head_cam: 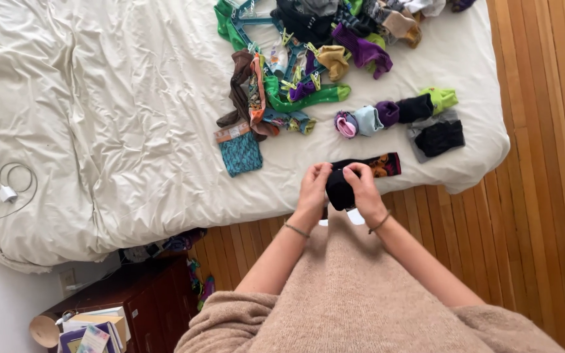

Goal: Pair and fold several pairs of socks from a pile on a bed.

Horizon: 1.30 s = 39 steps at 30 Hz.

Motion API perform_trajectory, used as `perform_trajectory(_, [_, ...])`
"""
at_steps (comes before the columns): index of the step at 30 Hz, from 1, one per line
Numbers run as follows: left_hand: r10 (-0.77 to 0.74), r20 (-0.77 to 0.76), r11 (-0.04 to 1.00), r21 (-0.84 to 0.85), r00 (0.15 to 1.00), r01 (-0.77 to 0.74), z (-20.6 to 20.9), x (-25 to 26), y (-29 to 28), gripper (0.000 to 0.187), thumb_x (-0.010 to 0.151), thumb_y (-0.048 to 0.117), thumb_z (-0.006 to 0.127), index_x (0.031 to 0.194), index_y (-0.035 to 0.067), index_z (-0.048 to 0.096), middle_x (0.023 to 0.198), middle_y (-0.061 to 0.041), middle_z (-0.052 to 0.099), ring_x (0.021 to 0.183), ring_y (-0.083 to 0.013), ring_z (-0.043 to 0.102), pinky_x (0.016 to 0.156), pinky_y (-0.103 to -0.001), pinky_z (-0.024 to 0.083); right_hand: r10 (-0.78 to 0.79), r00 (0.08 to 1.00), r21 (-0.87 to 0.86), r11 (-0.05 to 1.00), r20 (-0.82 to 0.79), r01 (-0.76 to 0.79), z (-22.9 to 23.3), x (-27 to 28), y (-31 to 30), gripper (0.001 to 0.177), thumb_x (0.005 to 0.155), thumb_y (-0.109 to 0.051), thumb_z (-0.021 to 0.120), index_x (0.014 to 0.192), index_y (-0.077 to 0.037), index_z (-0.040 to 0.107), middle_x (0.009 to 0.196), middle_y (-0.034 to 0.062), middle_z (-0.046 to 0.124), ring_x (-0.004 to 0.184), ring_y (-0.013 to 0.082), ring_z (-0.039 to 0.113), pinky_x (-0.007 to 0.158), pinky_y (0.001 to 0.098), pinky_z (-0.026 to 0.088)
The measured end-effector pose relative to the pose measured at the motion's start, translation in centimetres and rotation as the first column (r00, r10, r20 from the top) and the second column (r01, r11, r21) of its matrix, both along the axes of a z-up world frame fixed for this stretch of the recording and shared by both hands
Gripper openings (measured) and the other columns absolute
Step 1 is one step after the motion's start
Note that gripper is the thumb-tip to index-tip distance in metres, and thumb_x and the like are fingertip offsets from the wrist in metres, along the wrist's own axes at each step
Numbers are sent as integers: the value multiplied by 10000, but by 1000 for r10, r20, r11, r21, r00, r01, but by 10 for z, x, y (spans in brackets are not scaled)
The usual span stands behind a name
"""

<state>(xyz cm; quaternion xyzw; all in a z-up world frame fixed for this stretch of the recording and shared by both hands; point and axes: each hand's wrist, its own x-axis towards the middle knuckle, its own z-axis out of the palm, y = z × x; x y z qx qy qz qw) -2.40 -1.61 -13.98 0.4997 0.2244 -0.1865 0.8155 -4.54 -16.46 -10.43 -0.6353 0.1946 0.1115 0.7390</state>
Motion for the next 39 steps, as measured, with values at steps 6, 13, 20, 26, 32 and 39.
perform_trajectory(6, [-153,91,927,357,984,111,85,3,-6,729,713,116,919,1292,77,478,1139,-27,598,1035,-153,611,845,-292,560,-28,991,183,982,-134,52,10,16,17,434,1023,-345,615,1314,-24,629,1123,48,672,971,107,630,833,243,535])
perform_trajectory(13, [-90,-202,992,-110,975,69,9,23,36,632,747,28,781,1332,126,563,1133,-47,666,999,-180,677,781,-342,603,82,929,-55,993,-361,-109,0,40,12,412,888,-149,744,1272,-131,595,1085,20,686,902,123,658,706,275,521])
perform_trajectory(20, [-268,-361,963,-86,894,254,-43,59,34,529,804,98,792,1282,155,572,1144,-37,658,1023,-185,663,775,-370,580,35,965,-329,936,-258,-122,-97,45,11,232,929,-192,758,1074,-14,726,949,127,753,767,127,666,669,301,532])
perform_trajectory(26, [-107,-432,875,386,896,291,-140,86,34,436,886,190,795,1240,74,568,1209,-40,623,1068,-182,627,850,-339,530,169,985,-798,597,26,-81,-147,115,2,198,858,-137,785,970,-36,657,995,139,683,838,317,692,738,443,554])
perform_trajectory(32, [28,-459,941,312,888,131,-174,108,46,213,923,150,669,1117,77,619,1100,-32,656,1004,-132,639,804,-307,547,344,913,-843,405,-219,-355,-199,166,-15,194,827,-164,762,985,-126,656,988,96,694,868,393,673,742,530,531])
perform_trajectory(39, [211,-301,919,387,930,-83,-176,160,43,123,911,49,627,1032,71,620,1012,-14,657,899,-117,607,733,-271,520,296,937,-792,520,-185,-320,-166,193,-26,189,816,-196,766,940,-150,632,896,48,694,807,301,697,738,454,557])
